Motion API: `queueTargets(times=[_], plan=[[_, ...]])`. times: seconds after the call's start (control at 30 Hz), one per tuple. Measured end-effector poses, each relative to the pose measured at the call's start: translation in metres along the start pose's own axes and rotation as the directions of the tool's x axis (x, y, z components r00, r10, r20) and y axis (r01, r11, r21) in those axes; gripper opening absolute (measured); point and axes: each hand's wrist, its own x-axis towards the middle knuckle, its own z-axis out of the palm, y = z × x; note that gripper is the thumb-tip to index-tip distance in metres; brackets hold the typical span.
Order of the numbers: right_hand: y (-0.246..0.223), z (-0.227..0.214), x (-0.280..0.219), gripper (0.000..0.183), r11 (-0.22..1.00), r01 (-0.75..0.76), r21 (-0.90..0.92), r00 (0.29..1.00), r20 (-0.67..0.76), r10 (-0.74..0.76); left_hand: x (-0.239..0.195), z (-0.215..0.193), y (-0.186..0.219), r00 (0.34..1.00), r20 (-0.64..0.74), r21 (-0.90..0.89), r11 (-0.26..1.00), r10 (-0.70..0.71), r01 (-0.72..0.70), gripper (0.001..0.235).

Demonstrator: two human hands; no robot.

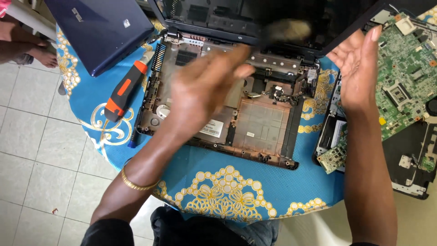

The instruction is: The person cleans the inside of a disassembled laptop chassis with a brush, then installs a motherboard into the chassis and connects a cable.

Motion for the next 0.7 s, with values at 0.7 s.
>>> queueTargets(times=[0.7], plan=[[0.015, -0.005, 0.005, 0.107, 0.996, 0.068, 0.061, 0.997, 0.028, -0.070, -0.021, 0.017, 0.047, 0.995, 0.098, -0.124, 0.991, -0.036, 0.048, 0.027]])
